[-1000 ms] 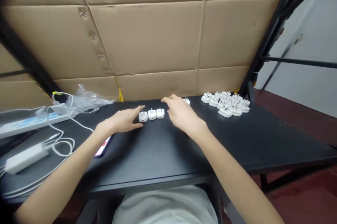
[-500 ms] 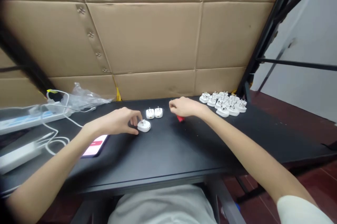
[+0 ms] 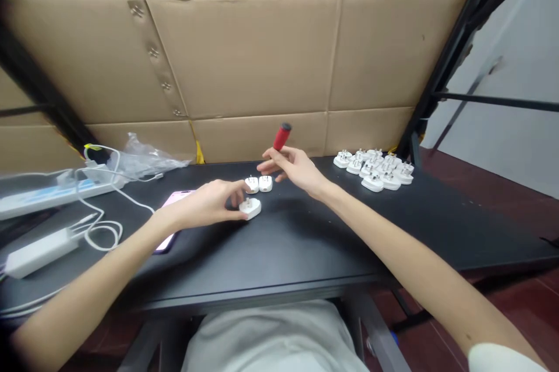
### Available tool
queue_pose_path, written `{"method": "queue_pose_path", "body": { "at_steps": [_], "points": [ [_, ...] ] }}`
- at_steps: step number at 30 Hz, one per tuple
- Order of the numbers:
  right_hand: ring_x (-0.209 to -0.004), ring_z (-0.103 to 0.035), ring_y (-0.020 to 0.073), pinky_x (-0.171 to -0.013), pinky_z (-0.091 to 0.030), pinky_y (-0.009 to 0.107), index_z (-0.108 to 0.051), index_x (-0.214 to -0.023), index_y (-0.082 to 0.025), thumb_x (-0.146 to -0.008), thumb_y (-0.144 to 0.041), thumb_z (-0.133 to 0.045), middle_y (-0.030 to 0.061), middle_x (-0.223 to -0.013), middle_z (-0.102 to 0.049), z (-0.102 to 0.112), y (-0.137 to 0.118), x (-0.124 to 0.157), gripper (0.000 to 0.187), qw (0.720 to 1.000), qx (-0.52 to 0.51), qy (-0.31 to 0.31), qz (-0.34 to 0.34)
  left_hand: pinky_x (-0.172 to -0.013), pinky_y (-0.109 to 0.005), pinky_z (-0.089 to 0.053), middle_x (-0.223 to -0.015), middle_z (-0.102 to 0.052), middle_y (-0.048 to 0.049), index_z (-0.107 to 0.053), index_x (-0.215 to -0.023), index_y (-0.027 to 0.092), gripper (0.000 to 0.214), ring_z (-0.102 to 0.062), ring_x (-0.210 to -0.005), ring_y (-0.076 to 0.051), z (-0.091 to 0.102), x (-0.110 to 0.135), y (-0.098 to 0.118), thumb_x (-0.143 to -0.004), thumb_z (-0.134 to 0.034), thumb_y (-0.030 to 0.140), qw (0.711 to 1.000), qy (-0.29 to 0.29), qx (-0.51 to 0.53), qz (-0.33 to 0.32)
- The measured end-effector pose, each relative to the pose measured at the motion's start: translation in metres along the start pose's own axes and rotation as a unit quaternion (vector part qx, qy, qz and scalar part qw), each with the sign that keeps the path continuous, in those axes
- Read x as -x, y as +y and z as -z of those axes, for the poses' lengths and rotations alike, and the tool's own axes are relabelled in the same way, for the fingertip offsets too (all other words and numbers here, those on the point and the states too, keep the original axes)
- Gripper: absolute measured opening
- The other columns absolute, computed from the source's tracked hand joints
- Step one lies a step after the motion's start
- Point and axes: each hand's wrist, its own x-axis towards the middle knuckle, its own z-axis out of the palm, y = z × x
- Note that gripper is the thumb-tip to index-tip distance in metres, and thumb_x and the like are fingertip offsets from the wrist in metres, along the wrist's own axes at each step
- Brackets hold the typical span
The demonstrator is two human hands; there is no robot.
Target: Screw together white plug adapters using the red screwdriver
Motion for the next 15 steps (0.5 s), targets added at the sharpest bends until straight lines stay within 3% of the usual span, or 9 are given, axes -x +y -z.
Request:
{"method": "queue_pose_path", "body": {
  "at_steps": [3, 7, 15],
  "points": [
    [-0.062, -0.068, 0.0148, -0.055, -0.044, 0.026, -0.073, -0.093, -0.021, -0.097, -0.084, -0.065, 0.0028, -0.07, -0.076, -0.015, 0.004, 0.007, 0.064, 0.997, 0.053, 0.018, 0.048, -0.073, -0.03, -0.047, -0.097, -0.083, 0.0, -0.07, -0.123, 0.026, 0.038, -0.079, -0.087, -0.024, -0.005, -0.001, 0.005, -0.095, -0.078, 0.051, 1.0, -0.021, 0.004, 0.014],
    [-0.062, -0.065, 0.0147, -0.07, -0.052, 0.029, -0.072, -0.087, -0.021, -0.104, -0.074, -0.063, -0.0011, -0.064, -0.069, -0.027, 0.008, 0.021, 0.056, 0.984, 0.158, 0.01, 0.087, -0.07, -0.031, -0.044, -0.096, -0.083, -0.0011, -0.071, -0.117, 0.025, 0.031, -0.077, -0.084, -0.024, -0.01, -0.002, 0.008, -0.099, -0.072, 0.051, 1.0, -0.023, -0.003, 0.006],
    [-0.063, -0.064, 0.0159, -0.071, -0.05, 0.031, -0.07, -0.087, -0.021, -0.111, -0.067, -0.055, -0.0009, -0.068, -0.07, -0.038, 0.023, 0.021, 0.053, 0.972, 0.215, -0.02, 0.089, -0.068, -0.033, -0.043, -0.1, -0.08, -0.0039, -0.066, -0.103, 0.024, 0.029, -0.075, -0.087, -0.026, -0.014, -0.001, 0.011, -0.098, -0.069, 0.052, 0.999, 0.006, -0.033, -0.019]
  ]
}}
